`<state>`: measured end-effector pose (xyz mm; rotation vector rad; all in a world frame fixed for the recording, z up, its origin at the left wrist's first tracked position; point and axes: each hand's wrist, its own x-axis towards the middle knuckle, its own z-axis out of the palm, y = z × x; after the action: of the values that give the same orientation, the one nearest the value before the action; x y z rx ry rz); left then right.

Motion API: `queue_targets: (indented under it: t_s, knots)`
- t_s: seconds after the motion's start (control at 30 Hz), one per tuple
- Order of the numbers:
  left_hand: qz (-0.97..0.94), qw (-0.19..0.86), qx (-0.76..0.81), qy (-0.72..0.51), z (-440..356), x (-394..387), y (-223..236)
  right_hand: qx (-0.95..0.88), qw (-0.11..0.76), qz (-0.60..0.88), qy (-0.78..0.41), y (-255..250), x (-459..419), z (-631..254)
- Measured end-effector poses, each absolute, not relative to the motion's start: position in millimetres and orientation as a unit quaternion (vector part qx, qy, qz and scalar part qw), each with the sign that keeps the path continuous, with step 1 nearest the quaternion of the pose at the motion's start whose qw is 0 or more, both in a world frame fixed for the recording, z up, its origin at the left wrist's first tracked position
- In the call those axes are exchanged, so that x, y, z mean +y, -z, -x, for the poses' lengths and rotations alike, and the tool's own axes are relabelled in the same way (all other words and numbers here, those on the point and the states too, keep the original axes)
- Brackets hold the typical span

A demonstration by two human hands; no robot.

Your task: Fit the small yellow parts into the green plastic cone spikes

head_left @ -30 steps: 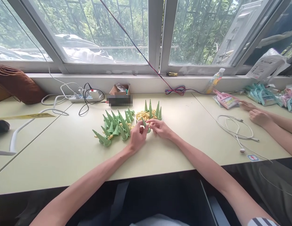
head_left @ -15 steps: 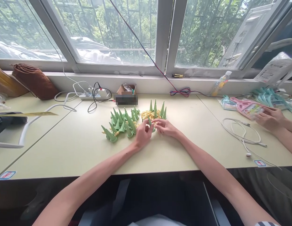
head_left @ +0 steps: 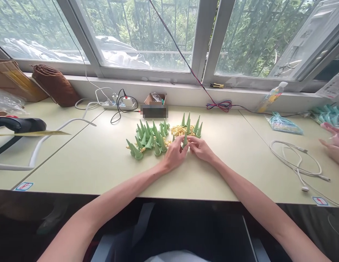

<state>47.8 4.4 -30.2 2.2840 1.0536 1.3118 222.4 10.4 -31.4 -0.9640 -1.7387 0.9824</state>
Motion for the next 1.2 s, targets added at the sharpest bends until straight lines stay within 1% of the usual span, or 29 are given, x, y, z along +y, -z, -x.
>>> queue_targets:
  t_s: [0.1,0.37,0.63,0.87,1.0,1.2]
  knots:
    - [-0.805,0.138,0.362,-0.449,-48.6,3.0,29.9,-0.709,0.442,0.398,-0.378,27.9,5.6,-221.5]
    - [-0.82,0.131,0.366,-0.421,-48.4,-3.3,23.7,-0.702,0.453,0.404,-0.372,25.4,-2.2,-218.1]
    - [-0.811,0.172,0.351,-0.435,-46.1,-5.6,23.2,-0.721,0.445,0.401,-0.348,25.5,-5.7,-214.8]
    - [-0.802,0.179,0.366,-0.437,-42.1,-7.9,23.3,-0.737,0.422,0.413,-0.33,23.5,-8.6,-212.0]
    - [-0.793,0.179,0.372,-0.448,-40.0,-11.8,22.4,-0.729,0.435,0.408,-0.336,22.7,-12.1,-212.3]
    - [-0.767,0.215,0.367,-0.481,-37.5,-16.9,22.0,-0.738,0.438,0.386,-0.338,20.6,-17.4,-215.0]
